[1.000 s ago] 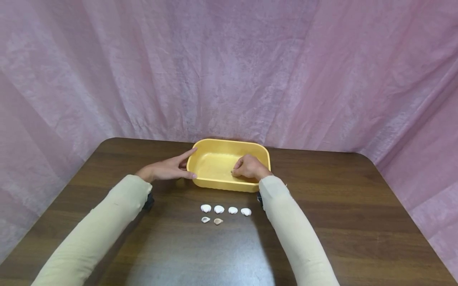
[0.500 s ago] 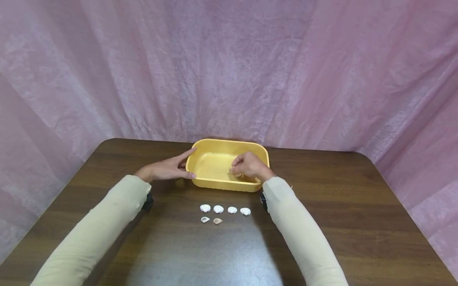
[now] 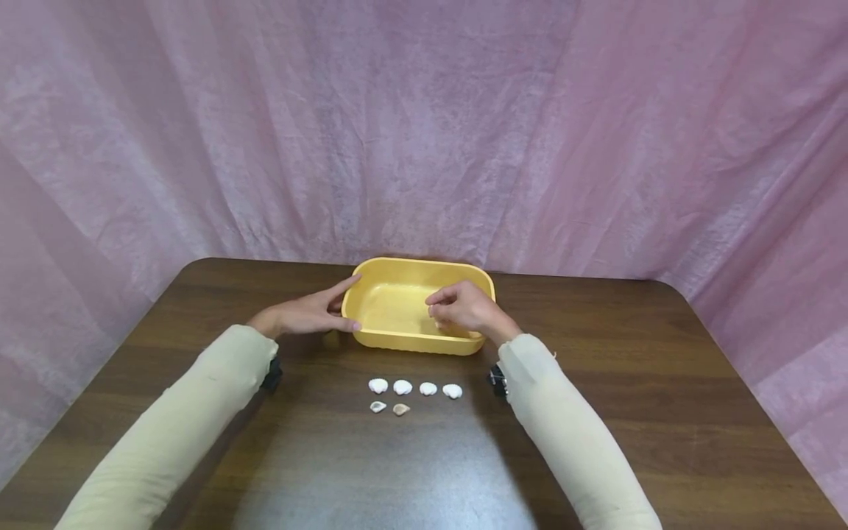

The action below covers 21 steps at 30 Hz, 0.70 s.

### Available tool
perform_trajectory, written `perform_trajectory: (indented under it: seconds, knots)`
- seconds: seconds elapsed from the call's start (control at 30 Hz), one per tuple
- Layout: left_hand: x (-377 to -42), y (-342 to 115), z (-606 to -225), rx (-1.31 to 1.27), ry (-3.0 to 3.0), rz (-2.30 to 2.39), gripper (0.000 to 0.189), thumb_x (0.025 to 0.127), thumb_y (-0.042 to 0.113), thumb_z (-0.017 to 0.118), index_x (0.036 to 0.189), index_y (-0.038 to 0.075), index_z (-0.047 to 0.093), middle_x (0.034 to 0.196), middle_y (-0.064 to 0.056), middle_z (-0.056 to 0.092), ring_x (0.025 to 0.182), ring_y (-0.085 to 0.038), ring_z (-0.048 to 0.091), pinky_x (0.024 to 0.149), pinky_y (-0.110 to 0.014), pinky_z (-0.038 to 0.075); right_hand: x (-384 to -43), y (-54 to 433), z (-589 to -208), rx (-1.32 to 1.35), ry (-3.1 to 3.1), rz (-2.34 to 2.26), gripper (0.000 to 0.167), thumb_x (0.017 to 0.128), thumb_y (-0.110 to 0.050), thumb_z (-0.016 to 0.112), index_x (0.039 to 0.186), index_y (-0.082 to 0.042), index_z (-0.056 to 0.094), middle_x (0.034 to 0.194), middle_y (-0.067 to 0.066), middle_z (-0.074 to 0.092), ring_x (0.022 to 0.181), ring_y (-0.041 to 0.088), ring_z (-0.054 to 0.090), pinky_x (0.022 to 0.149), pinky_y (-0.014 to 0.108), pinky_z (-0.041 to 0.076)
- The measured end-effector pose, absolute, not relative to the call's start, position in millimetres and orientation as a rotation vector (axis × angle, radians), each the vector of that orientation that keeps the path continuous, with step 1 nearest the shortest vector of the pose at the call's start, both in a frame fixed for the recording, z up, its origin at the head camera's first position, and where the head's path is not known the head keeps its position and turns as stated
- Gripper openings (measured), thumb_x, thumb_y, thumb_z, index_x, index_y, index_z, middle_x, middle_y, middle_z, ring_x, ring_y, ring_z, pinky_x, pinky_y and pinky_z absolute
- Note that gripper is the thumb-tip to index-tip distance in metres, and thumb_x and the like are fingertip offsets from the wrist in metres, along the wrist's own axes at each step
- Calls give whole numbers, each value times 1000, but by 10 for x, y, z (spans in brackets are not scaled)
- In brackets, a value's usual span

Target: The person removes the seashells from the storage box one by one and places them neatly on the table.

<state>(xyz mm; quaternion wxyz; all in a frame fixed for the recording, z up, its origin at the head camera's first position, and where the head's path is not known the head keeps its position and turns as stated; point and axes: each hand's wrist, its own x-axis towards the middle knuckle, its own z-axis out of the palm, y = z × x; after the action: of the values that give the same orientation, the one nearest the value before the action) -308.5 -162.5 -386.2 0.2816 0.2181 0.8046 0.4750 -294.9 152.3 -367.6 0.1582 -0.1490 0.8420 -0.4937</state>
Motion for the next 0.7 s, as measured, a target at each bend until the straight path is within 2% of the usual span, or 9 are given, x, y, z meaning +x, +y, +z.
perform_trajectory:
  seconds: [0.17, 0.27, 0.53, 0.7]
  knots:
    - [-3081, -1636, -3858, 570, 2170, 1259, 105, 93, 29, 73, 161, 25, -7, 142, -16, 54, 130, -24, 53, 115, -46, 29, -2886, 1523, -3676, -383, 2312, -1599, 36, 92, 6, 61, 123, 22, 56, 93, 18, 68, 84, 26, 70, 88, 49, 54]
    - [-3077, -1640, -3856, 568, 2180, 1253, 106, 93, 30, 74, 161, 25, -6, 142, -16, 55, 130, -24, 52, 115, -46, 29, -2848, 1531, -3678, -378, 2250, -1679, 40, 90, 9, 59, 126, 23, 52, 90, 12, 65, 83, 22, 69, 89, 49, 53]
    - [-3066, -1642, -3846, 569, 2207, 1233, 106, 92, 34, 74, 162, 26, -5, 142, -13, 55, 130, -23, 52, 115, -47, 27, -2712, 1582, -3654, -333, 2130, -1756, 39, 92, 7, 60, 128, 21, 53, 93, 9, 68, 86, 13, 68, 84, 34, 56]
    - [-3076, -1628, -3847, 568, 2206, 1238, 106, 92, 31, 74, 162, 25, -5, 142, -13, 55, 130, -23, 52, 115, -45, 27, -2625, 1603, -3638, -282, 2027, -1852, 39, 93, 11, 61, 128, 24, 50, 94, 8, 68, 84, 13, 69, 83, 33, 57]
